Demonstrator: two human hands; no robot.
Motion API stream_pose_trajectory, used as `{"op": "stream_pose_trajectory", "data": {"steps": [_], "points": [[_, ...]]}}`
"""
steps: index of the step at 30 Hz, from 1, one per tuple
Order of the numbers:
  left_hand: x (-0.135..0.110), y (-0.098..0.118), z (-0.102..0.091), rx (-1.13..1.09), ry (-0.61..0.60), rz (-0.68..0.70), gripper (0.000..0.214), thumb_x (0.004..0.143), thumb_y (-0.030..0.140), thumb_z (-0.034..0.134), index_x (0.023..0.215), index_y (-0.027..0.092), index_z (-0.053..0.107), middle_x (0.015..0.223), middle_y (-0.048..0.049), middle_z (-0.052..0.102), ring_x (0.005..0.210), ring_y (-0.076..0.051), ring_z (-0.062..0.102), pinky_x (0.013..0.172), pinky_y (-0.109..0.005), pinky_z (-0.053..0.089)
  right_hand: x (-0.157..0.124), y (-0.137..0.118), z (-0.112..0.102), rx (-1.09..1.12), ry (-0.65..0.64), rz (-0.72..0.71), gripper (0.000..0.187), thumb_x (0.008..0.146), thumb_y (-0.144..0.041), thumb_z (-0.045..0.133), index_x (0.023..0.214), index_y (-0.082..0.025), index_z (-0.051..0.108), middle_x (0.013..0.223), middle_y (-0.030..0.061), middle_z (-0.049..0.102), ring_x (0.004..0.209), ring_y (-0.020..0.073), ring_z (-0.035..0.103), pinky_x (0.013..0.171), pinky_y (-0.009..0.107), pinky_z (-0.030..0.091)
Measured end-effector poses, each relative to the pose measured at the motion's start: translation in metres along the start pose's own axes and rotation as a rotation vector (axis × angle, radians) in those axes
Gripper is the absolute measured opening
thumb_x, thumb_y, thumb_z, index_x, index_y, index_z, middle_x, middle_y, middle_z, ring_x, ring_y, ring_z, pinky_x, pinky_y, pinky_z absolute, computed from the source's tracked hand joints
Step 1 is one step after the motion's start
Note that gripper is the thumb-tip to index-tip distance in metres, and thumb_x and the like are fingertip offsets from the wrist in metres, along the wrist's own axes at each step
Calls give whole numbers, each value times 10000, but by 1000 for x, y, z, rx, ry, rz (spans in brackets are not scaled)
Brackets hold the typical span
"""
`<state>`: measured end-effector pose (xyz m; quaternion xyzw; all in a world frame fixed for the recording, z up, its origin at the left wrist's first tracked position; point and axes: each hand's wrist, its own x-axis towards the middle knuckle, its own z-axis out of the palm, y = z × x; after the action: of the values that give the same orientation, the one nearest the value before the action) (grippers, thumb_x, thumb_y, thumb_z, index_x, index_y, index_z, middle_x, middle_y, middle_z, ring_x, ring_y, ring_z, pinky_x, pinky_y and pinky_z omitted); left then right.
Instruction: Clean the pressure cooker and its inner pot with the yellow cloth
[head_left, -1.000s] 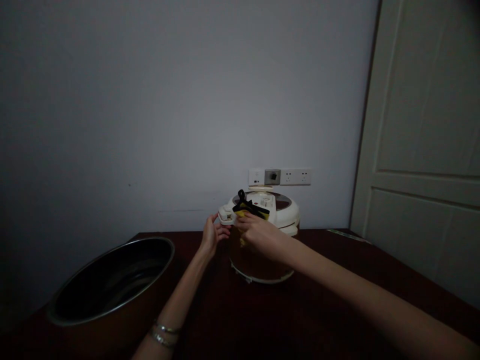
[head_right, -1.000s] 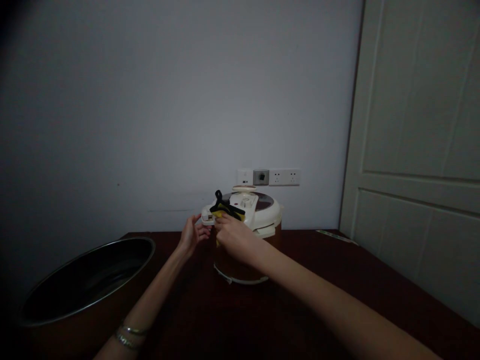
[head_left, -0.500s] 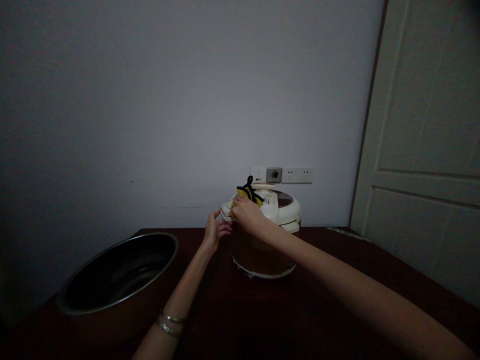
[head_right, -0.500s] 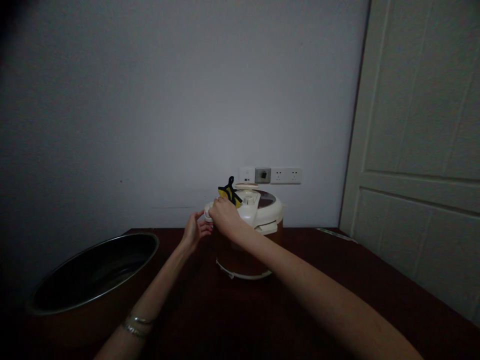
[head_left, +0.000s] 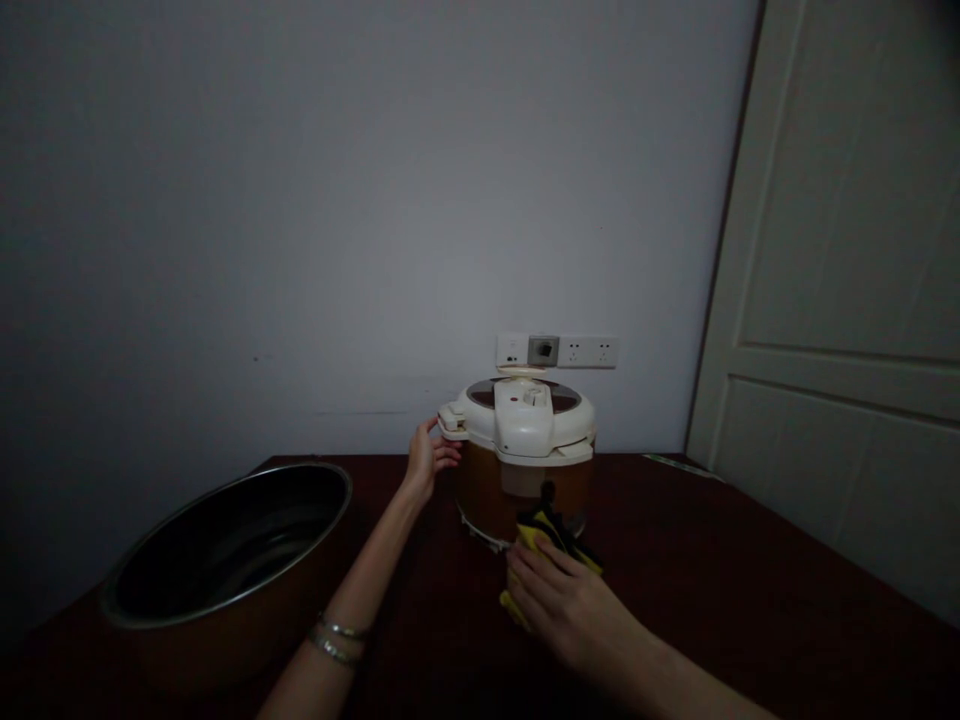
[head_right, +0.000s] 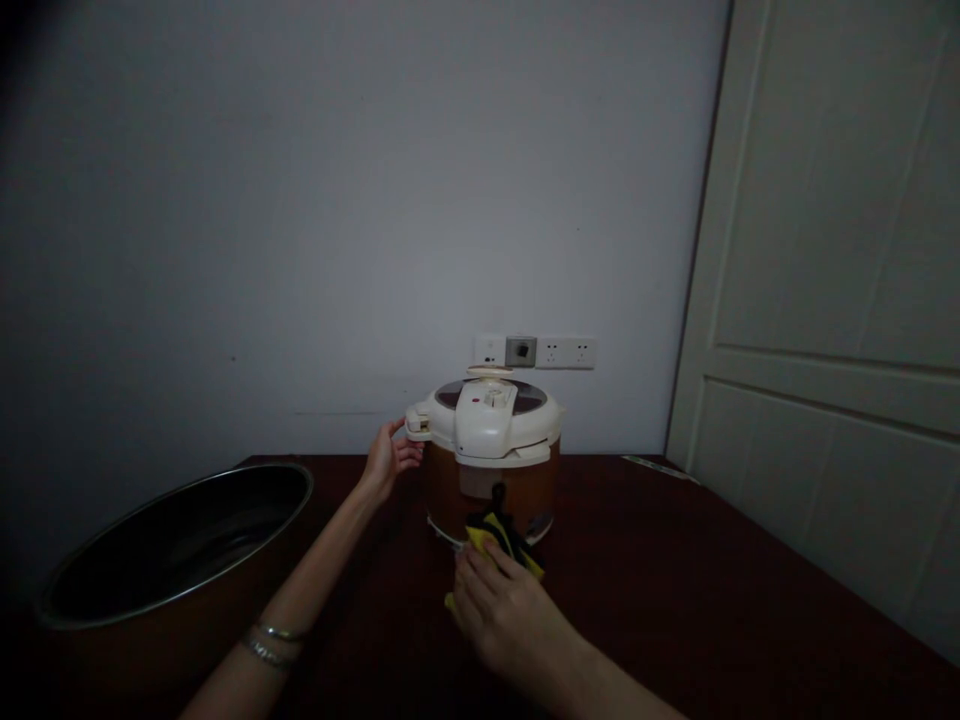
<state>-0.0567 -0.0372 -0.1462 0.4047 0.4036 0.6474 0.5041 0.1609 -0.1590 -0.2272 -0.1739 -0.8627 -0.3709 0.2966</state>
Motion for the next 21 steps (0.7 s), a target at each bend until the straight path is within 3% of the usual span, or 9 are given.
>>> {"op": "stream_pose_trajectory", "data": {"steps": [3,6,12,16,21], "points": [[1,-3,-1,12,11,5,487,905,283,256,1357,119,337,537,-10,603,391,-122,539,416,-201,429,-44,-7,9,50,-42,119,243,910,-165,442,966,-157,678,1004,71,717,930,201,666,869,326,498],[1,-5,-1,27,27,12,487,902,279,263,1362,137,340,538,-4,603,389,-118,539,412,-196,427,-67,-5,9,149,-164,211,219,884,-175,472,967,-166,674,985,81,719,878,198,681,819,296,517],[0,-8,2,76,54,18,502,906,319,282,1368,134,351,540,-6,596,387,-116,537,401,-193,425,-57,5,-15,492,-470,468,220,848,-196,541,1036,-225,652,1082,58,682,963,187,645,854,289,505],[2,-10,1,87,61,48,506,903,335,297,1365,140,361,541,-2,592,388,-115,538,401,-193,424,-53,8,-20,576,-506,502,364,749,-292,681,1103,-231,624,1173,79,632,1072,244,586,935,386,465],[3,-10,-1,118,71,93,482,890,319,314,1306,102,425,541,-7,592,380,-115,531,393,-201,418,-58,7,-13,494,-450,393,271,825,-186,557,1082,-233,627,1112,85,668,955,220,638,839,361,517]]}}
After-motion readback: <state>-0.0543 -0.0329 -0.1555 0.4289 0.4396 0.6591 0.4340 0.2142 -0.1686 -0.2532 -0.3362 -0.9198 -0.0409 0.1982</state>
